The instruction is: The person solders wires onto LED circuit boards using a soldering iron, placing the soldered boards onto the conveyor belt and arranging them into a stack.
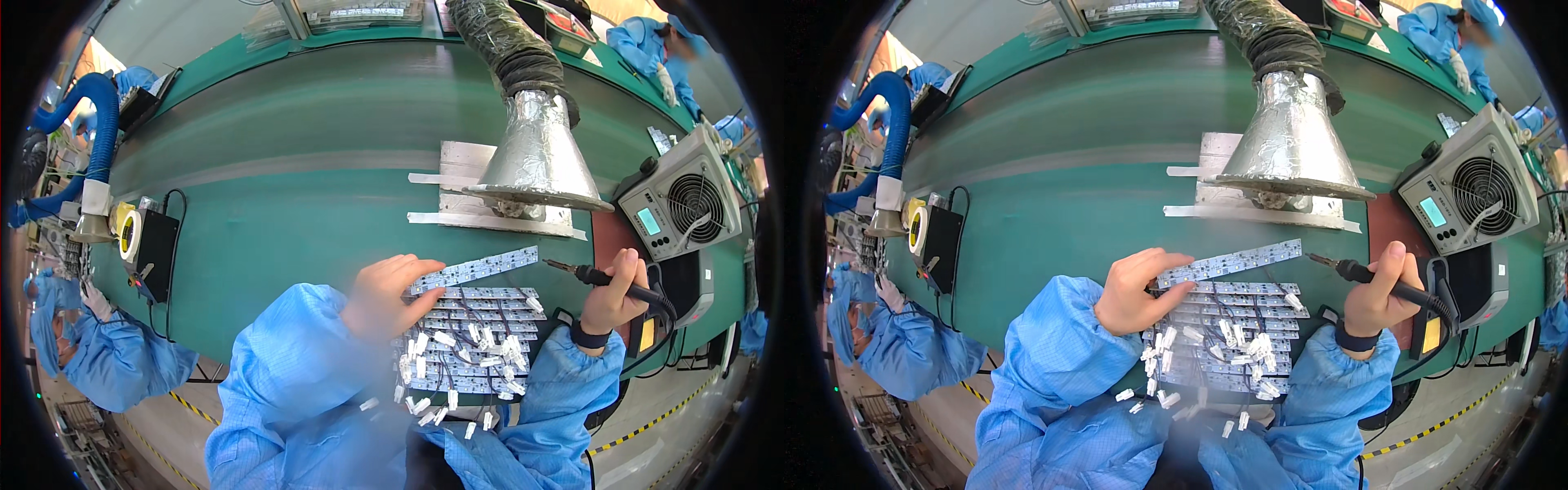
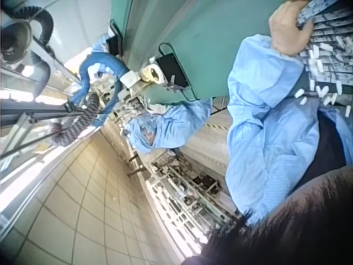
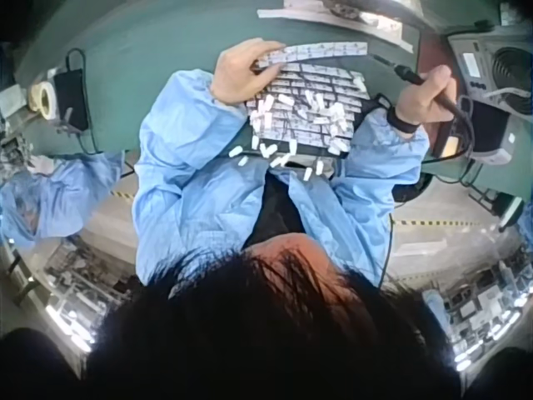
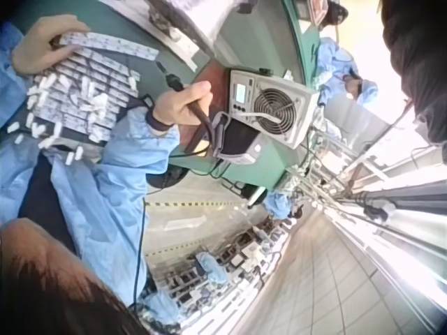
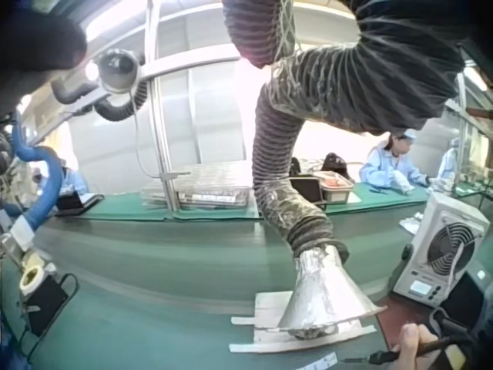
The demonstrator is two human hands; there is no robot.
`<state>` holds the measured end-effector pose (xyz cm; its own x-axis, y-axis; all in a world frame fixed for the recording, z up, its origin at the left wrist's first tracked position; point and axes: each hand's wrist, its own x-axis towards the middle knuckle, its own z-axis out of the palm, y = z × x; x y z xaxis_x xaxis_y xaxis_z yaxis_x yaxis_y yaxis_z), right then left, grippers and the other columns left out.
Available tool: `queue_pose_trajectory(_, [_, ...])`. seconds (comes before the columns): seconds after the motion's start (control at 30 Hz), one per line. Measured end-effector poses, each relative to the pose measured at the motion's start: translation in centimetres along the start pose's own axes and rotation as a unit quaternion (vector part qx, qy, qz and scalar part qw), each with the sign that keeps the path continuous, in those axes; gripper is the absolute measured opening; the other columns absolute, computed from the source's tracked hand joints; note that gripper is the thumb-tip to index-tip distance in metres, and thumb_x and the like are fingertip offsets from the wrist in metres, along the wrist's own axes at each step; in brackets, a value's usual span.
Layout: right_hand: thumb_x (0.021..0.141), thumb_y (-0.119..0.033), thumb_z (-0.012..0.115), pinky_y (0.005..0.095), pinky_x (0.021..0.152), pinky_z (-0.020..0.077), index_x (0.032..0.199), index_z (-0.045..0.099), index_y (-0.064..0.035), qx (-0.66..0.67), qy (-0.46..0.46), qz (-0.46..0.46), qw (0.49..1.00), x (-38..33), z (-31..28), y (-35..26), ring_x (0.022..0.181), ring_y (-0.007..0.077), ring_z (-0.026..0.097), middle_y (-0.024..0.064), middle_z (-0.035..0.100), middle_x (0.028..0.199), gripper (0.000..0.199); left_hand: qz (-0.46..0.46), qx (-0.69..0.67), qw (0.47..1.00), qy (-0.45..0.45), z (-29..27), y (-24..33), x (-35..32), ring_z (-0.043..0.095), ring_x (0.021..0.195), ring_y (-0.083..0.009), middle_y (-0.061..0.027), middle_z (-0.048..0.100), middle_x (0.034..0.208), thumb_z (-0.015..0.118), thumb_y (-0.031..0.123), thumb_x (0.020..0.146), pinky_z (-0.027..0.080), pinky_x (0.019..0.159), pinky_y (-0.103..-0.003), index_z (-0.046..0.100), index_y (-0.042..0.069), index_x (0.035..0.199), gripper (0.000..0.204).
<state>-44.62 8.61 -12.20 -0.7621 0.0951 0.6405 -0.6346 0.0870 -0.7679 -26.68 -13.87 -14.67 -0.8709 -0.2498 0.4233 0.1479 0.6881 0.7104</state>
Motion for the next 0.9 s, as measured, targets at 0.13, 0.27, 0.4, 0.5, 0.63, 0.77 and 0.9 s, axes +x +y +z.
queue_pose_trajectory(0.13, [0.096, -0.012, 0.055, 0.0239, 0.053, 0.0265, 0.061, 0.047, -0.0011, -0.017, -0.005, 0.003, 1.0, 0.11, -0.05, 0.41, 0.056, 0.0058, 0.037, -0.0011, 0.043, 0.058, 0.037, 0.004, -0.004, 1.0, 0.0, 0.18, 0.27, 0.17, 0.053, 0.054, -0.0177, -0.0092, 0.066, 0.08, 0.076, 0.007, 0.074, 0.041, 0.049, -0.029, 0.068, 0.002, 0.1, 0.028])
queue_pose_trajectory(0.27, [0.096, -0.013, 0.054, 0.0238, 0.051, 0.0253, 0.061, 0.047, -0.0011, -0.04, -0.031, -0.004, 0.999, -0.04, 0.11, 0.37, 0.055, 0.0056, 0.036, -0.0015, 0.042, 0.057, 0.037, 0.001, -0.005, 1.0, -0.003, 0.17, 0.12, 0.14, 0.052, 0.054, -0.0177, -0.0089, 0.065, 0.079, 0.077, 0.007, 0.074, 0.04, 0.048, -0.029, 0.068, 0.002, 0.101, 0.028])
queue_pose_trajectory(0.4, [0.096, -0.012, 0.055, 0.0239, 0.051, 0.0248, 0.061, 0.046, -0.0011, -0.034, -0.032, -0.008, 0.999, -0.12, 0.23, 0.54, 0.054, 0.0055, 0.035, -0.0015, 0.042, 0.057, 0.038, -0.001, -0.008, 1.0, 0.001, 0.25, 0.07, 0.06, 0.052, 0.053, -0.0179, -0.0089, 0.065, 0.079, 0.077, 0.007, 0.074, 0.04, 0.049, -0.03, 0.068, 0.002, 0.101, 0.029])
queue_pose_trajectory(0.5, [0.096, -0.012, 0.055, 0.024, 0.05, 0.0246, 0.061, 0.045, -0.0013, -0.038, -0.03, -0.008, 0.999, -0.17, 0.41, 0.38, 0.054, 0.0054, 0.035, -0.0015, 0.042, 0.057, 0.039, 0.003, -0.007, 1.0, 0.005, 0.24, 0.03, 0.02, 0.051, 0.053, -0.0181, -0.0089, 0.065, 0.079, 0.077, 0.007, 0.074, 0.04, 0.049, -0.03, 0.068, 0.002, 0.101, 0.029])
queue_pose_trajectory(0.63, [0.097, -0.013, 0.055, 0.0242, 0.05, 0.0242, 0.061, 0.044, -0.0015, -0.038, -0.038, -0.012, 0.998, -0.26, 0.43, 0.49, 0.054, 0.0053, 0.034, -0.0018, 0.041, 0.057, 0.039, -0.003, -0.006, 1.0, 0.003, 0.18, 0.06, -0.04, 0.051, 0.053, -0.0181, -0.009, 0.065, 0.079, 0.077, 0.008, 0.074, 0.04, 0.049, -0.029, 0.068, 0.002, 0.101, 0.029])
queue_pose_trajectory(0.77, [0.097, -0.013, 0.055, 0.0243, 0.05, 0.024, 0.06, 0.044, -0.0017, -0.042, -0.034, -0.013, 0.998, -0.24, 0.53, 0.52, 0.054, 0.0051, 0.034, -0.002, 0.041, 0.057, 0.04, -0.006, -0.004, 1.0, -0.008, 0.08, 0.21, 0.09, 0.052, 0.054, -0.0181, -0.0093, 0.066, 0.08, 0.077, 0.007, 0.074, 0.041, 0.049, -0.029, 0.068, 0.002, 0.101, 0.029])
queue_pose_trajectory(0.9, [0.097, -0.013, 0.055, 0.0242, 0.05, 0.0237, 0.061, 0.044, -0.0017, -0.043, -0.038, -0.011, 0.998, -0.24, 0.59, 0.56, 0.054, 0.0049, 0.033, -0.0021, 0.04, 0.056, 0.04, -0.002, -0.01, 1.0, 0.003, 0.13, 0.12, 0.02, 0.052, 0.053, -0.0182, -0.0096, 0.066, 0.08, 0.076, 0.007, 0.074, 0.04, 0.049, -0.029, 0.068, 0.002, 0.1, 0.029])
